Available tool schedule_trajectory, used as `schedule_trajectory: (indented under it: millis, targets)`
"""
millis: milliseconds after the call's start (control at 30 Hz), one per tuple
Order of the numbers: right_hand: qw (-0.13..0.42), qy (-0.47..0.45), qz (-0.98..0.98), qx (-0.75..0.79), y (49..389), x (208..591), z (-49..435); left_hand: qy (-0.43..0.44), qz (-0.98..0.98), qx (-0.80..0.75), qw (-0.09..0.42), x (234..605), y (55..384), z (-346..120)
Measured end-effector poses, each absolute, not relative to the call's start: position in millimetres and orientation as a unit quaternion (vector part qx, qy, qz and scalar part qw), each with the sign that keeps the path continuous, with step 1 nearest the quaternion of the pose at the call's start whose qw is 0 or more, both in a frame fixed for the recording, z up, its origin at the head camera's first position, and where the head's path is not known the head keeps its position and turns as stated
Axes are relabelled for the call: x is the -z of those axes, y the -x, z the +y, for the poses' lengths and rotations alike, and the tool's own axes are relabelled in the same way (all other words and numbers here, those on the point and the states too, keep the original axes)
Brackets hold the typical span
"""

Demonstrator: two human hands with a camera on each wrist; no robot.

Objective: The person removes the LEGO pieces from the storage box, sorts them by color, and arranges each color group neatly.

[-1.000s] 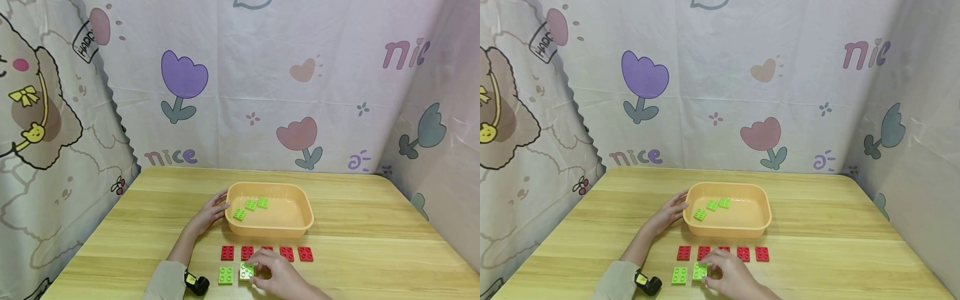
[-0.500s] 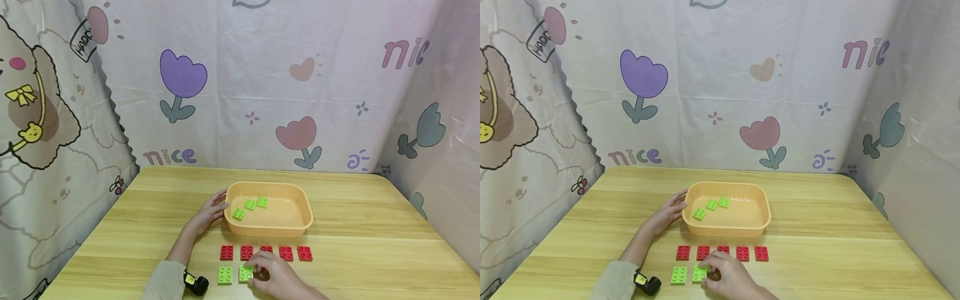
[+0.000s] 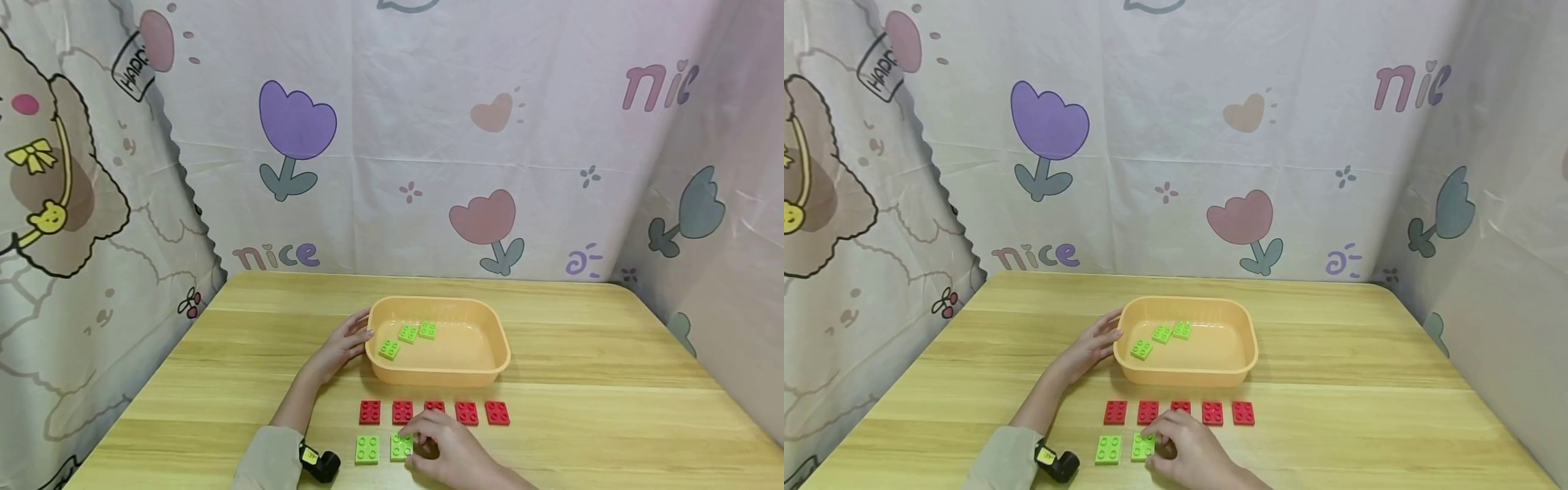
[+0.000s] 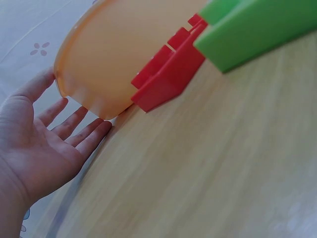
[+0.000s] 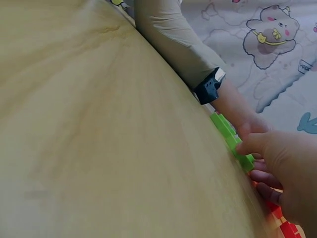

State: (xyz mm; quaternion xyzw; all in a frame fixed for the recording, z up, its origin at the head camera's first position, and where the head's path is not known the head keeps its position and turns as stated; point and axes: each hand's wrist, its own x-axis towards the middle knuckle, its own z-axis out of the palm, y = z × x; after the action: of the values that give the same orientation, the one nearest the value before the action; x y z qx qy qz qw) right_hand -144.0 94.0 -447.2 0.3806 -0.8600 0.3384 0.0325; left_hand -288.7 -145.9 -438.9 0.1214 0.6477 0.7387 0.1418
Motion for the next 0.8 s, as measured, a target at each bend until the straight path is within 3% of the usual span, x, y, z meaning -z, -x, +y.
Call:
schedule_trajectory:
  millis: [800]
  targets:
    - [0.036,-0.376,-0.865,-0.330,142.0,446.3,93.0,-0.121,0.651,-0.735,0.145,439.6,290.4,-146.4]
